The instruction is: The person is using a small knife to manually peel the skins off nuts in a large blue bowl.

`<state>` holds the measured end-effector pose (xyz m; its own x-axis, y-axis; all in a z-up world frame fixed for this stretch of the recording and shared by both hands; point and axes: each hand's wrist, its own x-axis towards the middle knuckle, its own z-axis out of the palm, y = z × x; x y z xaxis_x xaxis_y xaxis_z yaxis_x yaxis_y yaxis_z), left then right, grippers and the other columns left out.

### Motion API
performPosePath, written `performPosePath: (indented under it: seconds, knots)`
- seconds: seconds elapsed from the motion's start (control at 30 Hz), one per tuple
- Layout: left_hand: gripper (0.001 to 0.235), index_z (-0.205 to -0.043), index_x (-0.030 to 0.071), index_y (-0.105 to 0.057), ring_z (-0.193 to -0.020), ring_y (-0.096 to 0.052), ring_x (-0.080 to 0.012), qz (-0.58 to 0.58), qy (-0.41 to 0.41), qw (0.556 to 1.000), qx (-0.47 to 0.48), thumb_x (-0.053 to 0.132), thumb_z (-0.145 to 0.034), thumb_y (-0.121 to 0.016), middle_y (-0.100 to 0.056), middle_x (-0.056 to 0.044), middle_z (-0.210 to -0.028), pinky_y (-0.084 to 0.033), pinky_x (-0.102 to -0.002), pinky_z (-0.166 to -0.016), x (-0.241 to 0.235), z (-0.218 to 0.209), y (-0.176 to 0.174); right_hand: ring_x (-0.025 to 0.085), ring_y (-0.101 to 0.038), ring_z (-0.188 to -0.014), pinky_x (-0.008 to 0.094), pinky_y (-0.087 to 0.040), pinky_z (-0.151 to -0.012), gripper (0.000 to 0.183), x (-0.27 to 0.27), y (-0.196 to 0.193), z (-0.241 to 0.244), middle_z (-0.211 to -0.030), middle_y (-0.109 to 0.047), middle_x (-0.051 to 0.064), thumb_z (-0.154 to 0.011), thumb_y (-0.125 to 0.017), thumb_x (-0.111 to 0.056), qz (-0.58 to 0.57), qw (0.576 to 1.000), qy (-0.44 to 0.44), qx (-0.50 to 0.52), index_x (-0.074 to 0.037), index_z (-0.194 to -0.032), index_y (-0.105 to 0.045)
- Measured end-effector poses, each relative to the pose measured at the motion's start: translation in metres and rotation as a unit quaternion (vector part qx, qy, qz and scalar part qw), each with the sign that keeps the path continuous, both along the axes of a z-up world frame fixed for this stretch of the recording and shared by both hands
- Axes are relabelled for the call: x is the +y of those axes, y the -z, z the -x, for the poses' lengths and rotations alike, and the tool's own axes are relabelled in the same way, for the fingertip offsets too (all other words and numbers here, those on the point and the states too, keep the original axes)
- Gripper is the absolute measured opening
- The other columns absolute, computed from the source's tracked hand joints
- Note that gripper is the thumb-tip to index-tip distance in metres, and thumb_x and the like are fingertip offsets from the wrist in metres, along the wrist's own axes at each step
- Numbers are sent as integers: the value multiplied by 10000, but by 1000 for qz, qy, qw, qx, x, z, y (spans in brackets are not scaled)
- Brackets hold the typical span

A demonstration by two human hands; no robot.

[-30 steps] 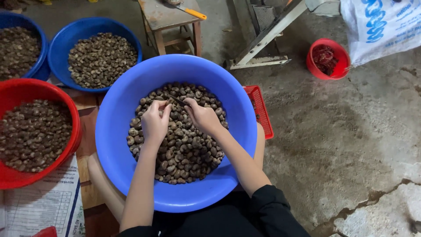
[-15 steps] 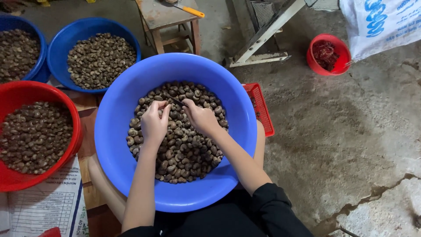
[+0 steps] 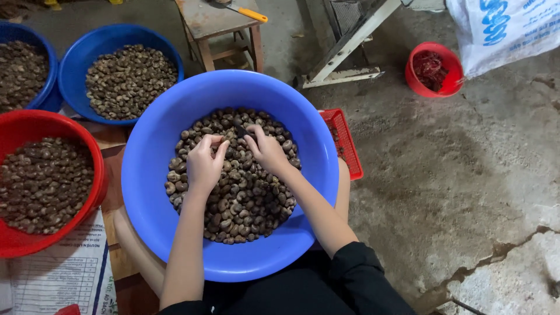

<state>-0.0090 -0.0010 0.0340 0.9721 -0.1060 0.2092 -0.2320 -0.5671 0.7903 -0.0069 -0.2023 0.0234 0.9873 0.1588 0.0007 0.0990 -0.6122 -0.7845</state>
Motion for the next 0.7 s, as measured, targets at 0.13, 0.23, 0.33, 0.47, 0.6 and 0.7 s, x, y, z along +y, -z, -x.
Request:
performPosePath:
  seconds: [0.13, 0.23, 0.33, 0.47, 0.6, 0.7]
  knots:
    - [173, -1094, 91, -727, -795, -749, -268, -12, 23, 999, 35, 235, -1001, -752, -767, -98, -948, -603, -358, -570, -1, -3, 0, 300, -740, -854, 399, -560, -722, 332, 9, -2, -1, -944, -763, 162, -1087, -570, -337, -190, 981, 22, 38, -137, -1347, -520]
    - [145, -1092, 98, -742, -882, -754, -244, 77, 37, 994, 65, 185, -979, -766, -773, -102, -973, -608, -320, -657, -7, -2, -10, 156, -666, -777, 313, -526, -692, 313, 12, 0, 1, -905, -735, 130, -1061, -646, -279, -288, 955, 8, 69, -149, -1332, -557]
    - [202, -1149, 38, -722, -920, -742, -257, 180, 34, 979, 90, 150, -987, -765, -747, -163, -1009, -621, -332, -662, -11, -1, -16, 36, -501, -556, 189, -372, -489, 280, 16, -15, 5, -777, -642, 4, -1042, -660, -238, -398, 909, 18, 118, -149, -1289, -564]
    - [225, -1188, -22, -691, -999, -722, -292, 255, 44, 959, 114, 141, -1035, -711, -693, -203, -1073, -637, -369, -689, -14, 2, -27, -9, -397, -457, 162, -260, -434, 260, 19, -29, 7, -726, -586, 33, -1053, -621, -226, -473, 866, 31, 156, -121, -1284, -563]
    - [246, -1234, -25, -669, -1020, -704, -230, 311, 44, 935, 164, 149, -1061, -661, -702, -178, -1113, -636, -338, -739, -15, 5, -28, -10, -431, -469, 171, -276, -441, 274, 19, -16, 4, -743, -588, 36, -1051, -641, -179, -475, 869, 20, 139, -102, -1302, -562]
    - [285, -1271, -30, -663, -1001, -726, -239, 327, 57, 927, 173, 165, -1064, -647, -722, -183, -1114, -637, -340, -733, -19, 7, -32, 54, -665, -677, 135, -338, -484, 293, 19, -10, 5, -858, -704, 73, -1050, -653, -200, -469, 874, 38, 124, -96, -1310, -563]
